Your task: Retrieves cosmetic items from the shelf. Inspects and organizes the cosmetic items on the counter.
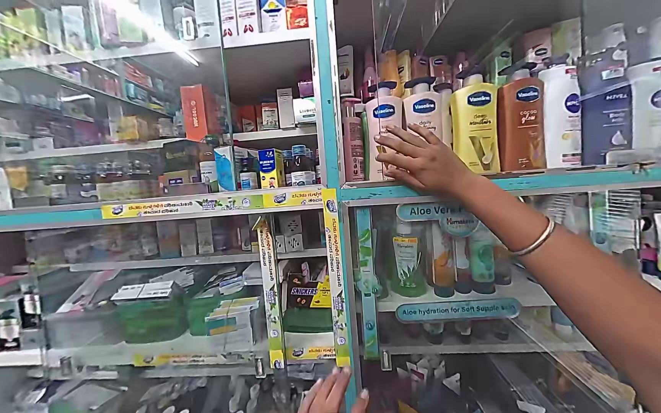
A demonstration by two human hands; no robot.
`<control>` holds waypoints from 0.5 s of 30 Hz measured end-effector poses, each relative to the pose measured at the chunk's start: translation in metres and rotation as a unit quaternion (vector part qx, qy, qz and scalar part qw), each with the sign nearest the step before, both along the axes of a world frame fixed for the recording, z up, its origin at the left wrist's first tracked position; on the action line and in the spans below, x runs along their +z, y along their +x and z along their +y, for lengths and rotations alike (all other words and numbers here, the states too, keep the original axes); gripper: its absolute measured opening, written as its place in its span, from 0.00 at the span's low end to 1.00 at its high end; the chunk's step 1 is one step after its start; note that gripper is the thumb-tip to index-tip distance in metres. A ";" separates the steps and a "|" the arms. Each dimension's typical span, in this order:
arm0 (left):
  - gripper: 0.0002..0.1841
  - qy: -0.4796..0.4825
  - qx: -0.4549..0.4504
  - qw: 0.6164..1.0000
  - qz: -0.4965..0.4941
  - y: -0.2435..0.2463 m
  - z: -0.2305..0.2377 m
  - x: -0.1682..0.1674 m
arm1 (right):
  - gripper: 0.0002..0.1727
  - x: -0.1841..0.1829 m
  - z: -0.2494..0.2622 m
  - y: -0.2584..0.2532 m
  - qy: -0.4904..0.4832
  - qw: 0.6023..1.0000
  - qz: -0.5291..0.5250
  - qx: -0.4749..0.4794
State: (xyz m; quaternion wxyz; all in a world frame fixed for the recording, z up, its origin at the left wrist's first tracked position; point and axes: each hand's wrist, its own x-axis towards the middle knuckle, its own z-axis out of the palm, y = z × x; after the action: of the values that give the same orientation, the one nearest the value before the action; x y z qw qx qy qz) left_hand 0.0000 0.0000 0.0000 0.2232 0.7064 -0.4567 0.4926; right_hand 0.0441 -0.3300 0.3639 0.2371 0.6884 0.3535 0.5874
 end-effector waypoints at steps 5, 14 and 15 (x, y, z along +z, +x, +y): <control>0.29 -0.093 0.048 0.994 0.018 0.042 -0.050 0.045 | 0.28 -0.004 -0.016 -0.004 0.005 1.000 -0.027 -0.002; 0.39 -0.142 0.233 0.960 -0.060 0.102 -0.100 0.030 | 0.27 0.011 -0.034 -0.024 0.016 0.987 -0.158 -0.008; 0.39 -0.148 0.243 0.956 -0.074 0.105 -0.100 0.028 | 0.27 0.017 -0.036 -0.024 0.017 0.987 -0.162 -0.005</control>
State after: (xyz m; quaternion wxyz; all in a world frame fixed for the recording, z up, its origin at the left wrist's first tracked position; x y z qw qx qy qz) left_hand 0.1047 -0.1001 0.0280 0.1643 0.7166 -0.2082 0.6451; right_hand 0.0203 -0.3656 0.3806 0.2817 0.5901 0.2970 0.6958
